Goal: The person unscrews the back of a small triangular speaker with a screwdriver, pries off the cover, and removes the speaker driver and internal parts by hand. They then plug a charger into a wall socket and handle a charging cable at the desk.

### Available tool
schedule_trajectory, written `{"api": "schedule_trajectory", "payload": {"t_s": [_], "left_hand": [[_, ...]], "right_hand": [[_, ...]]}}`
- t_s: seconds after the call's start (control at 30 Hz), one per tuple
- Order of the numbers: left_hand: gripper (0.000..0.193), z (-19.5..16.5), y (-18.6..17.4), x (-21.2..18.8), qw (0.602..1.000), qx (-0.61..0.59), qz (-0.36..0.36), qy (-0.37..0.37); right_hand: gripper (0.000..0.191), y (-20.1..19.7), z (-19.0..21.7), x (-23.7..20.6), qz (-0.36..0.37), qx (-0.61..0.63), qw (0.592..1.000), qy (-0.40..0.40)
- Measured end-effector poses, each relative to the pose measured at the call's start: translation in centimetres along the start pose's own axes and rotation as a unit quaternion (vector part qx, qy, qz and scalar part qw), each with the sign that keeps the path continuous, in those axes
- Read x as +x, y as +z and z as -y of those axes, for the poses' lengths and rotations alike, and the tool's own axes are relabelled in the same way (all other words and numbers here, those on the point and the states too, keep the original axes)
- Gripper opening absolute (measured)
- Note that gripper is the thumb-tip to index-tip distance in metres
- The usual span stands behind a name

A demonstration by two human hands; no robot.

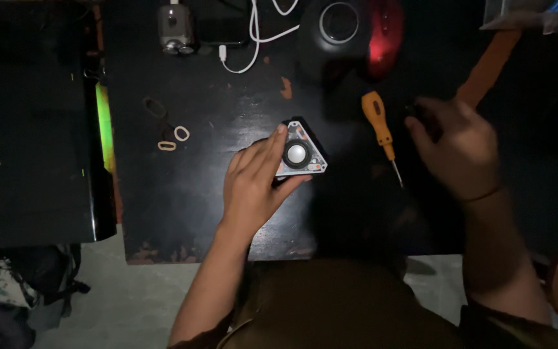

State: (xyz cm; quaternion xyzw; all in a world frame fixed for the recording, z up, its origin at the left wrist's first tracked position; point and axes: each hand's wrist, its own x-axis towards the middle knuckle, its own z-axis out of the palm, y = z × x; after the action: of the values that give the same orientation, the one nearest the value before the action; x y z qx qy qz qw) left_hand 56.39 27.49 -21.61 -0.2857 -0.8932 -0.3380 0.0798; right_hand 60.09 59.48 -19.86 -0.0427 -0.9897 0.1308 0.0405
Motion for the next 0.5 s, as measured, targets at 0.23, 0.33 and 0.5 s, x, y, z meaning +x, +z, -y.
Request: {"api": "schedule_trajectory", "payload": {"t_s": [0.23,0.33,0.5], "left_hand": [[0.092,0.2,0.1,0.6,1.0,0.004,-0.004,0.001],[0.092,0.1,0.0,0.7,1.0,0.0,-0.003,0.0],[0.093,-0.1,-0.1,1.0,1.0,-0.009,0.0,0.005]], "right_hand": [[0.038,0.3,0.0,0.5,0.018,0.01,1.0,0.004],[0.04,0.0,0.4,0.8,0.019,0.024,0.999,0.013],[0.037,-1.5,0.1,1.1,-0.032,0.08,0.995,-0.04]]}}
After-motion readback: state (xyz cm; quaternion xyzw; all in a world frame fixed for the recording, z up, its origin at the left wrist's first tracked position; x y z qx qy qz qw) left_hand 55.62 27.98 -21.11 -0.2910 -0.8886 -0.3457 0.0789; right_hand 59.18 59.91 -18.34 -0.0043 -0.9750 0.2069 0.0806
